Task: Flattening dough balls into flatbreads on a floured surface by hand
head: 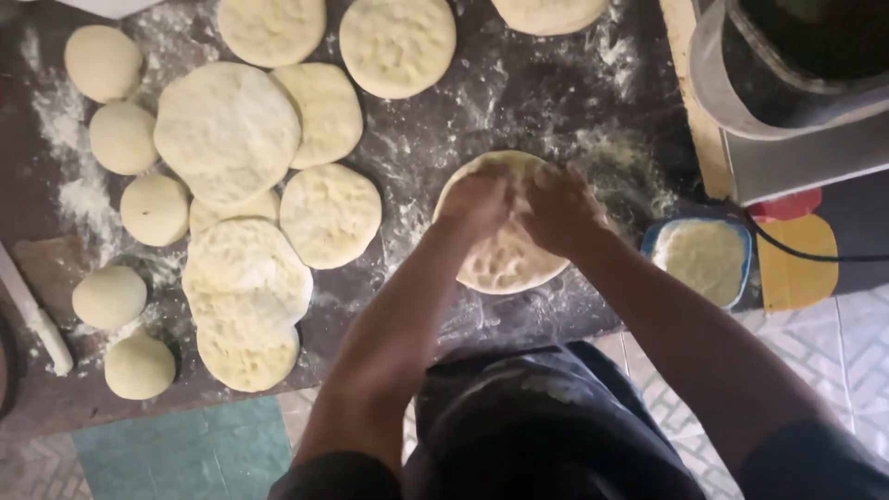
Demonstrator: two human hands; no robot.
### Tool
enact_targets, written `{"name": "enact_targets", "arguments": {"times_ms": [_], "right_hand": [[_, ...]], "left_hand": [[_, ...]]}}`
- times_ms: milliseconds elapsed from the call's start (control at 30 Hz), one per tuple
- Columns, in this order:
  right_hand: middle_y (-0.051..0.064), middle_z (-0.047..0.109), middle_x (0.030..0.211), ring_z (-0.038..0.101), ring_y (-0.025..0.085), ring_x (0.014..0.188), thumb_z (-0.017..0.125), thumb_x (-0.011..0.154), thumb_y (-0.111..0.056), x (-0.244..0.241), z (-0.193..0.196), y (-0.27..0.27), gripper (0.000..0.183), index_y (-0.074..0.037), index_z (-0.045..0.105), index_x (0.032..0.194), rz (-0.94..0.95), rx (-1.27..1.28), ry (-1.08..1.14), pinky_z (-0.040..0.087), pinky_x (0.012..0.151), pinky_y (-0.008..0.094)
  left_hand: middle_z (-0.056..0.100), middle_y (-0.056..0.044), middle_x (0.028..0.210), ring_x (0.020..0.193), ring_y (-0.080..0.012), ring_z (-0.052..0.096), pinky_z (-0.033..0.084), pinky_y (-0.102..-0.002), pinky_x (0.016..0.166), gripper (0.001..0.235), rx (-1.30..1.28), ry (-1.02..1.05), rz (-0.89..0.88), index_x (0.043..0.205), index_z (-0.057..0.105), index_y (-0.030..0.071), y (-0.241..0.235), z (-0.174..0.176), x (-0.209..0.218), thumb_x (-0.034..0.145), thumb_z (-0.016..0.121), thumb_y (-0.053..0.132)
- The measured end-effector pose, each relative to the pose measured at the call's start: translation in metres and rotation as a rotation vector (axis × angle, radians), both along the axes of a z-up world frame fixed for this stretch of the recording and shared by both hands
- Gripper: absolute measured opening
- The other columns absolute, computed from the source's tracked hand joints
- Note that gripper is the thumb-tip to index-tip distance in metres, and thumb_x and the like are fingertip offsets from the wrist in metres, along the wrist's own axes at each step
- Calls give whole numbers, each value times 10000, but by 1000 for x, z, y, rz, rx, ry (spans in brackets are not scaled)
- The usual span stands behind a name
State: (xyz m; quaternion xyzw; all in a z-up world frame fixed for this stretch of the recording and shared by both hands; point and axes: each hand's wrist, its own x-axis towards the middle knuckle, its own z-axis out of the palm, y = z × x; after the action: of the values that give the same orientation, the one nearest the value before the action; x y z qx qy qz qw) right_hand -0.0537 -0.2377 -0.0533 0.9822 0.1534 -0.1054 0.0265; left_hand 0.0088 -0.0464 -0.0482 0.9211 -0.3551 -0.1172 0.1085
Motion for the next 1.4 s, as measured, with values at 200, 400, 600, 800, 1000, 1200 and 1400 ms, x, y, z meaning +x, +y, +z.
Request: {"name": "enact_targets", "arguments": {"times_ms": [200,400,600,800,1000,1200,1400], "right_hand": [[98,286,1676,268,330,1546,582,867,-574,-33,-50,-24,838,-173,389,1577,47,17,-160,346,1132,522],[93,471,1606,372,328,1521,585,926,-433,-67,-32,-27,487,-158,651,1322,258,-13,-316,386,1091,528],[177,513,1490,478,442,1405,515,872,-471,-105,-91,-13,484,-90,645,1141,288,454,-385,395,1066,632],[197,532,1480,508,470,1358,630,758,-524,-142,-89,1,781,-97,576,1409,389,415,-317,440,964,656],[158,626,1395,573,398,1330,736,731,-532,-131,-12,-10,730,-90,680,1309,208,624,-523,452,1109,594],[286,535,1492,473,472,1411,745,640,-717,-113,-4,-26,1000,-7,647,1337,218,207,-328,360,1178,622],[303,465,1516,481,492,1363,738,772,-620,-68,6,-27,854,1,622,1347,179,246,-418,380,1101,614]], "left_hand": [[479,-76,1577,1411,-334,499,523,-542,1047,608,19,-150,80,1437,567,206,50,15,-34,856,714,303],[412,-32,1631,1452,-263,451,467,-571,1080,665,170,-121,65,1513,481,232,80,41,-83,879,664,313],[447,-169,1603,1419,-389,491,445,-614,1081,638,86,-1,62,1470,533,90,92,22,-142,902,660,351],[530,-216,1522,1390,-450,510,556,-561,892,549,-52,-148,-182,1345,643,70,73,-2,-178,879,647,361],[444,-180,1586,1444,-478,421,421,-647,1076,692,-7,107,-155,1477,512,103,31,14,-165,831,692,275],[551,-137,1477,1373,-456,515,481,-548,995,382,38,77,-216,1231,715,155,-9,39,-128,889,604,284],[580,-41,1506,1346,-282,592,549,-499,994,569,-62,-138,22,1445,600,222,-30,9,-80,915,628,428]]}}
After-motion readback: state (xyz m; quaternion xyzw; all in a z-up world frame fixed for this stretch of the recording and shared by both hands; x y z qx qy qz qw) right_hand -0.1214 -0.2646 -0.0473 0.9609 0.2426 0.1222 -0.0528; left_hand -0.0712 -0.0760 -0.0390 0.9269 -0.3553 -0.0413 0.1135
